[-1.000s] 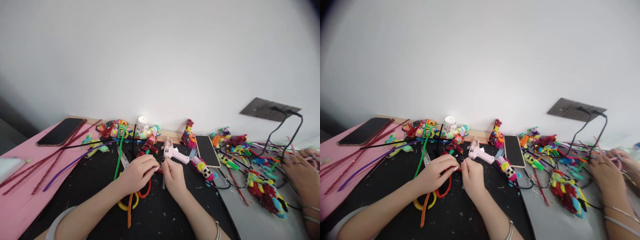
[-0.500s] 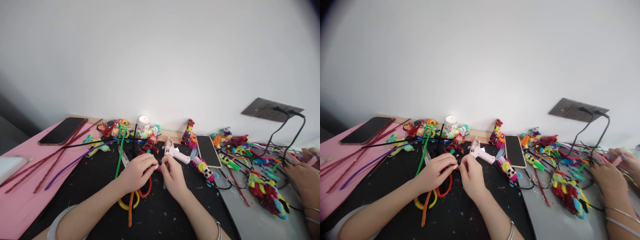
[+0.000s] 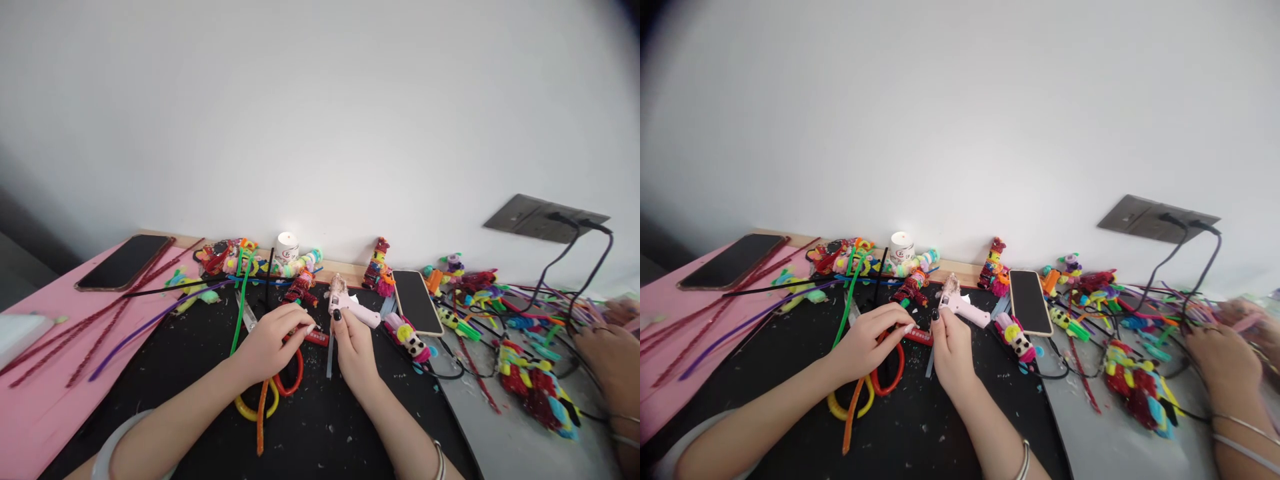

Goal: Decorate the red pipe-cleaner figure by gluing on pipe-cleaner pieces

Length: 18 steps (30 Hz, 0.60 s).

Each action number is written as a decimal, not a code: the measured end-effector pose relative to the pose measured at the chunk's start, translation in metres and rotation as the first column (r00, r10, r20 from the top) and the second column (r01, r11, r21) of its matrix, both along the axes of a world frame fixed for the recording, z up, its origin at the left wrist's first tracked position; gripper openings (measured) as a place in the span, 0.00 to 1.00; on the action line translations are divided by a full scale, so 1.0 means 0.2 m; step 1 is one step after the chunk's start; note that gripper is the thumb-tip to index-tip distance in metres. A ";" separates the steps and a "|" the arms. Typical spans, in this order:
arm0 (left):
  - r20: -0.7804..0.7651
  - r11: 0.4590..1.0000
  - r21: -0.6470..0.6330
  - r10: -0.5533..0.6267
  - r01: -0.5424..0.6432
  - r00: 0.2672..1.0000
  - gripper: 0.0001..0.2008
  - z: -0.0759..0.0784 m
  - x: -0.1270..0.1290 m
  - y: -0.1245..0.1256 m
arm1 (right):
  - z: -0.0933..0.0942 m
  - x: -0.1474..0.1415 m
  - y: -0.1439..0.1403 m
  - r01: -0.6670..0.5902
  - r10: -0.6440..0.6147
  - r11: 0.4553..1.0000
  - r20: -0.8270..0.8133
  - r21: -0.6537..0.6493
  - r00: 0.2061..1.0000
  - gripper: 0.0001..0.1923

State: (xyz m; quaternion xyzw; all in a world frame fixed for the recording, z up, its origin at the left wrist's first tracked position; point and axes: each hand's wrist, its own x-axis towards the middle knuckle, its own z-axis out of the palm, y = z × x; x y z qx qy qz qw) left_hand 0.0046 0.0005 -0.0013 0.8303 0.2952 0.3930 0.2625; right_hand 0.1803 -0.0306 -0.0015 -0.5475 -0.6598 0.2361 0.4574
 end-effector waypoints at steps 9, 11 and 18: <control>-0.020 0.999 -0.013 -0.035 0.035 0.999 0.07 0.00 0.01 -0.01 | 0.00 -0.03 -0.02 -0.096 0.099 0.995 0.132 -0.026 0.986 0.12; -0.024 0.998 -0.010 -0.056 0.056 0.998 0.07 0.01 0.01 -0.02 | 0.00 -0.03 -0.01 -0.071 0.073 0.997 0.128 -0.021 0.989 0.15; -0.030 0.997 -0.006 -0.080 0.080 0.996 0.07 0.00 0.02 -0.02 | -0.02 -0.01 0.00 -0.048 0.052 0.997 0.055 -0.067 0.997 0.21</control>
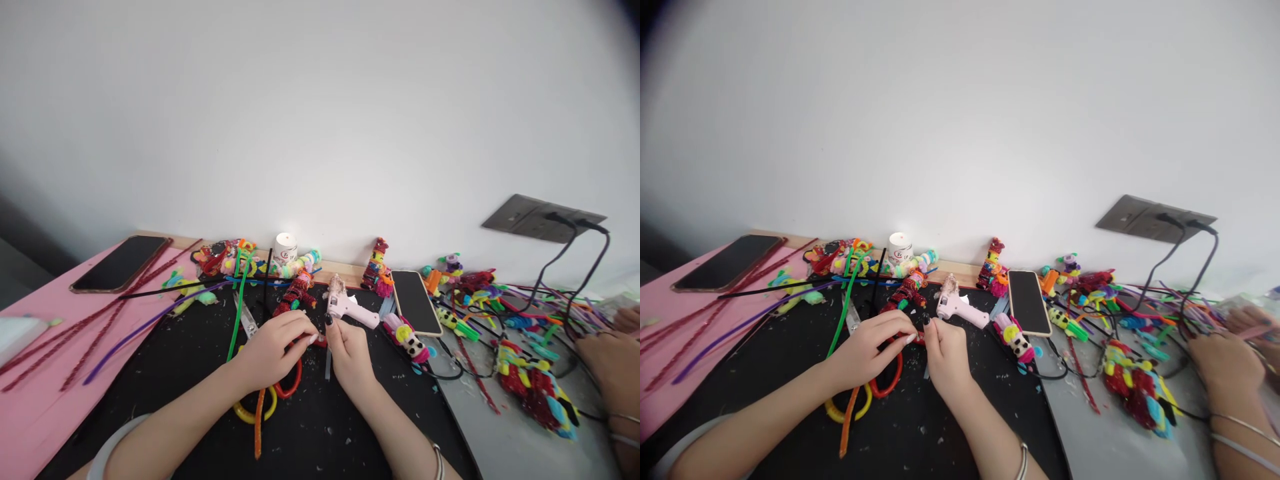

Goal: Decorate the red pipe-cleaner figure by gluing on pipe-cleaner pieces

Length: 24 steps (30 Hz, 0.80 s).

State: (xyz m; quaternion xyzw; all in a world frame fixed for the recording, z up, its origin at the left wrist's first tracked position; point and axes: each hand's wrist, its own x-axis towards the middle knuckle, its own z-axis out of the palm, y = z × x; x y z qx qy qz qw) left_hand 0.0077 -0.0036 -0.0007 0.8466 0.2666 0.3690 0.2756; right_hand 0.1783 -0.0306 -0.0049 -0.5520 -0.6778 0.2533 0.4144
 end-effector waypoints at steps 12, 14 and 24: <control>0.035 0.998 -0.011 0.061 -0.061 0.998 0.06 0.01 -0.01 0.01 | 0.03 -0.01 -0.02 -0.120 0.120 0.993 -0.006 0.010 0.993 0.08; 0.023 0.999 -0.020 0.042 -0.042 0.999 0.06 0.01 -0.01 0.00 | 0.02 -0.01 -0.02 -0.097 0.097 0.995 0.022 0.029 0.995 0.12; 0.013 1.000 0.016 0.007 -0.007 1.000 0.07 0.02 0.00 0.00 | 0.01 -0.01 -0.01 -0.022 0.020 0.999 0.075 0.030 0.997 0.18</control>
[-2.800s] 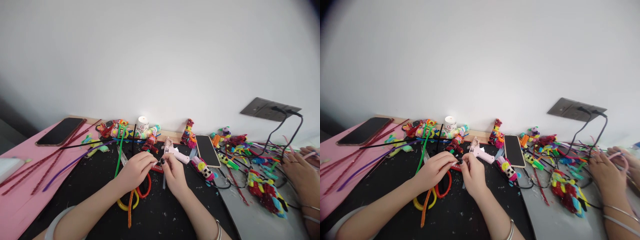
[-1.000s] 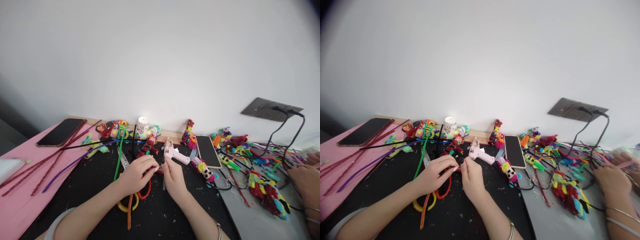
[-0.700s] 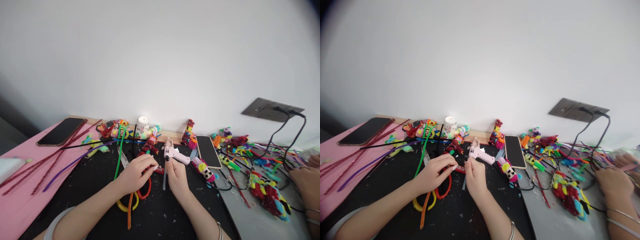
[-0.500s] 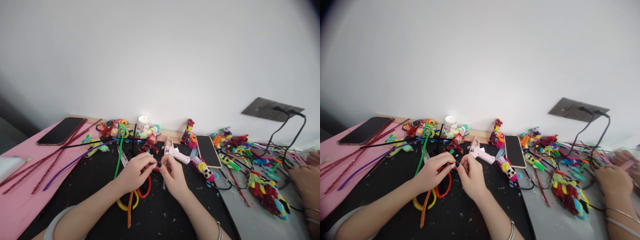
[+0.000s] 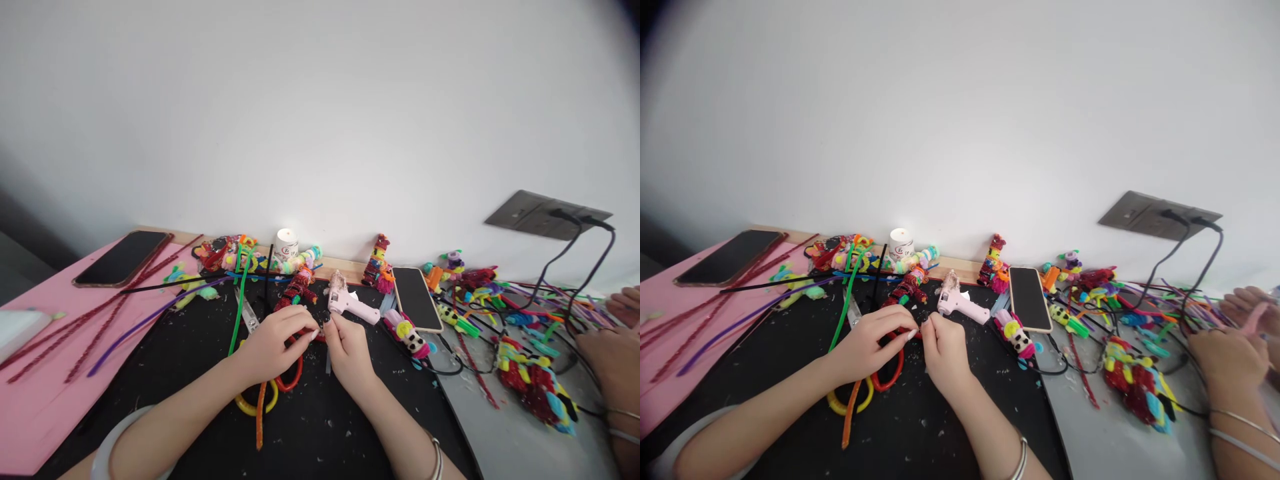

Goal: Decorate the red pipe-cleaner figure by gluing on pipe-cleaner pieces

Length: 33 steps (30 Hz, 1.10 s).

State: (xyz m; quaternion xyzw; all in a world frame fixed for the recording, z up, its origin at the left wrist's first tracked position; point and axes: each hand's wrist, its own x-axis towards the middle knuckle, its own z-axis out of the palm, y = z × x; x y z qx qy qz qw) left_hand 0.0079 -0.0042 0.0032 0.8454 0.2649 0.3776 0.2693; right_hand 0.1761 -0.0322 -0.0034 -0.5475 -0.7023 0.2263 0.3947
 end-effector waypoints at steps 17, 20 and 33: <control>0.015 0.997 0.059 0.044 -0.045 0.999 0.06 0.00 0.01 0.00 | 0.00 -0.01 0.00 0.024 -0.024 1.000 -0.007 0.004 1.000 0.19; 0.006 0.996 0.070 0.059 -0.059 0.998 0.06 0.00 0.01 0.00 | 0.00 -0.01 0.00 0.036 -0.036 0.999 -0.004 0.011 0.999 0.19; 0.006 0.966 0.066 0.251 -0.251 0.968 0.07 -0.01 -0.03 0.04 | 0.01 0.03 0.02 0.210 -0.205 0.977 -0.104 0.047 0.973 0.19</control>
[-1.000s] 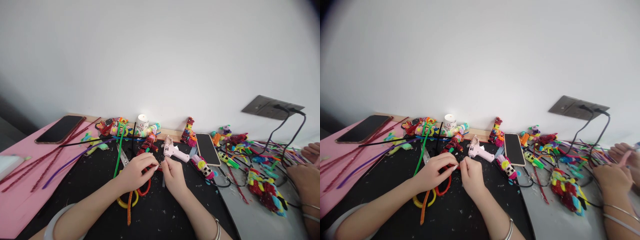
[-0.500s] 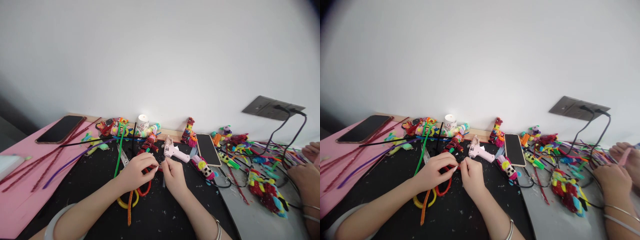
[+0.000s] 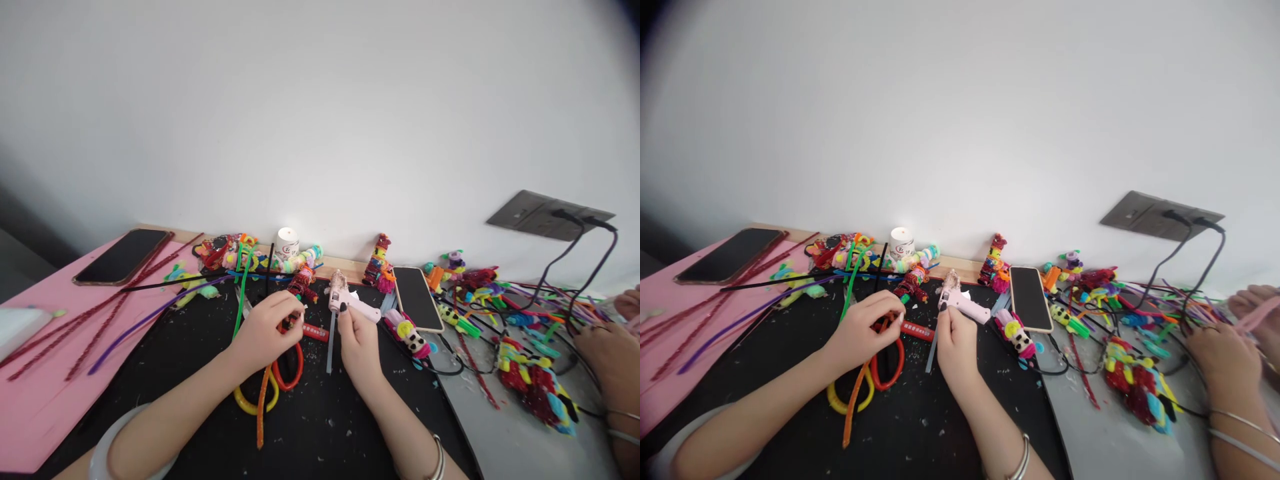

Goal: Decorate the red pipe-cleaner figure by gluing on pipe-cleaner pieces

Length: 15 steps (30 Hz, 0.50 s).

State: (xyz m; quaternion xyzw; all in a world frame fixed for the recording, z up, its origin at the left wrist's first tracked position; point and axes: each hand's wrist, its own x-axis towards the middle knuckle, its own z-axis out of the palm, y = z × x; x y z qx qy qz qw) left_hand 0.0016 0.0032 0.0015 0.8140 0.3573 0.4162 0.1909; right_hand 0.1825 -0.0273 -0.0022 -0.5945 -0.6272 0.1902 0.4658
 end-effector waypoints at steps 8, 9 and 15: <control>-0.062 0.996 -0.091 -0.008 0.003 0.998 0.10 0.04 -0.05 0.02 | -0.01 0.01 0.00 -0.121 0.108 0.990 -0.160 -0.071 0.981 0.15; -0.093 0.997 -0.079 -0.026 0.018 0.995 0.10 0.04 -0.04 0.02 | -0.01 0.00 0.00 -0.145 0.132 0.987 -0.166 -0.072 0.977 0.15; -0.205 0.996 0.011 -0.087 0.092 0.975 0.09 0.03 -0.02 0.00 | 0.01 -0.02 -0.02 -0.215 0.209 0.974 -0.085 -0.076 0.974 0.12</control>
